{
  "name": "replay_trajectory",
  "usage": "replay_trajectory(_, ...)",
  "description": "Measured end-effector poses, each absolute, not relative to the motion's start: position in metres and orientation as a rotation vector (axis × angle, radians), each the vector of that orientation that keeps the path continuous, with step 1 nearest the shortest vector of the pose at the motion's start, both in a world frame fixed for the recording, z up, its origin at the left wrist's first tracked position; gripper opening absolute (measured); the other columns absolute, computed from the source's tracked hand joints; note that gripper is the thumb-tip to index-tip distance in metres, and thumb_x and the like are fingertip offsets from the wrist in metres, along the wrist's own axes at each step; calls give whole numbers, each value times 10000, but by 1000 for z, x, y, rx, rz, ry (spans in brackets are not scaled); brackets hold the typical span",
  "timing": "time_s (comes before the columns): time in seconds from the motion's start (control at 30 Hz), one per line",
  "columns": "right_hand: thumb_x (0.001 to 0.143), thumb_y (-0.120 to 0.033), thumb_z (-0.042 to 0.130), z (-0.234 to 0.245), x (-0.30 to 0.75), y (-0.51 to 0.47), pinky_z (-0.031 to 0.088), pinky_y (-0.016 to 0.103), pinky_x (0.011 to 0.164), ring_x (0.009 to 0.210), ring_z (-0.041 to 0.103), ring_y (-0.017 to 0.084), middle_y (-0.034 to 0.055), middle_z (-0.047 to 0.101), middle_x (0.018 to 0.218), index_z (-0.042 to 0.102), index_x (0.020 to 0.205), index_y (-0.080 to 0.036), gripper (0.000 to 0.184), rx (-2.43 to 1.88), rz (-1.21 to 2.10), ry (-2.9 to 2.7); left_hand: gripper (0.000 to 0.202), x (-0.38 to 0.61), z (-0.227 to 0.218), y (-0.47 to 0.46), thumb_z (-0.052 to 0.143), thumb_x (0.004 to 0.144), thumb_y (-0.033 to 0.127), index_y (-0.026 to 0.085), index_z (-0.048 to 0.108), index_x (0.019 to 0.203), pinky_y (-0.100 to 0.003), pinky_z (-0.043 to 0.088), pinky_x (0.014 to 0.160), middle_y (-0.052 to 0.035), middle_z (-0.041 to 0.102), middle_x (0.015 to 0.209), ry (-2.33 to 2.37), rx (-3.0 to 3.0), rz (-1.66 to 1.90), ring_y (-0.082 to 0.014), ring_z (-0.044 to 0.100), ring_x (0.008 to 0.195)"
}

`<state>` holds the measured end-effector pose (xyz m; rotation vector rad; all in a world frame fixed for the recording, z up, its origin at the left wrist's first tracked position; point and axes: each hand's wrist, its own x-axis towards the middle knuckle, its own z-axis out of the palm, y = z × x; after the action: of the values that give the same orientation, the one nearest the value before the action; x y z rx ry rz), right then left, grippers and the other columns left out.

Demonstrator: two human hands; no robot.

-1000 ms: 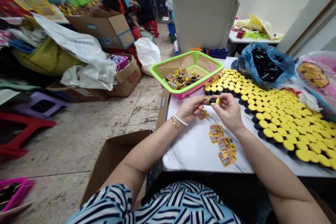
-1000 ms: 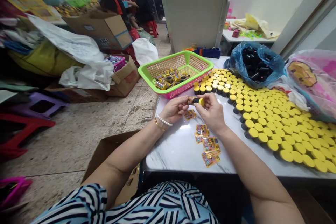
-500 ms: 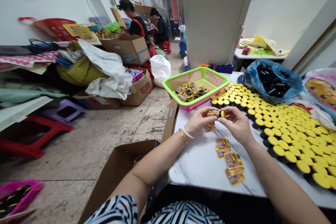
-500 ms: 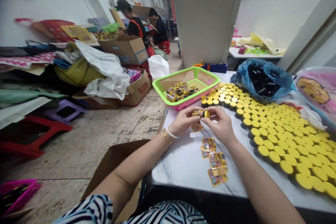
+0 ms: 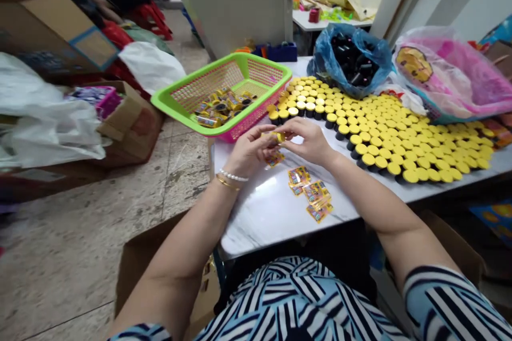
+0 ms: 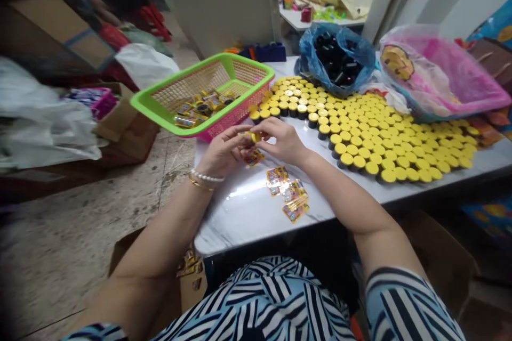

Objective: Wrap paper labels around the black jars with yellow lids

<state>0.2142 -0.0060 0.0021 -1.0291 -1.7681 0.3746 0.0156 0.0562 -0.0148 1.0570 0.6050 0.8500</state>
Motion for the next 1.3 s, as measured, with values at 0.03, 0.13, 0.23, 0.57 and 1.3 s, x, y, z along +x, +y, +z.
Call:
replay_trajectory(0.03, 880, -262, 733, 4, 213, -8, 625, 356, 865, 951, 685, 186, 58, 732, 1077, 771, 1100, -243, 223, -1041, 360, -1777, 474, 15, -13, 54, 949, 680, 337, 172, 750, 1078, -263, 573, 685, -48, 758, 933, 611, 1061, 858, -145, 710, 753)
replay_trajectory(0.13, 861, -285, 770, 3, 208, -11, 638, 392, 892, 955, 705, 206, 54, 757, 1083, 781, 1118, -273, 258, -1097, 394, -1721, 430, 13, -10, 53, 941, 692, 362, 154, 759, 1021, -245, 539, 658, -44, 747, 873, 592, 1151, 900, -115, 663, 684)
replay_trajectory(0.23, 841, -333, 806, -3, 201, -12, 660, 407, 878, 921, 739, 212, 57, 778, 1046, 795, 1105, -252, 277, -1136, 552, -1537, 453, 11, -10, 54, 940, 689, 371, 144, 774, 1044, -243, 524, 673, -52, 754, 902, 562, 1283, 955, -112, 652, 693)
replay_trajectory(0.57, 806, -372, 849, -10, 185, -14, 679, 425, 830, 852, 757, 215, 56, 781, 987, 811, 1039, -249, 266, -1113, 631, -1346, 453, 7, -5, 50, 921, 730, 401, 141, 754, 1062, -244, 512, 693, -51, 721, 916, 482, 1291, 958, -112, 642, 723)
replay_trajectory(1.3, 813, -413, 853, -5, 199, -6, 634, 366, 781, 786, 696, 171, 21, 746, 902, 806, 1011, -259, 255, -1027, 847, -1382, 627, 11, -14, 49, 835, 736, 675, 100, 706, 950, -197, 467, 440, -101, 752, 747, 488, 1020, 580, -100, 624, 474)
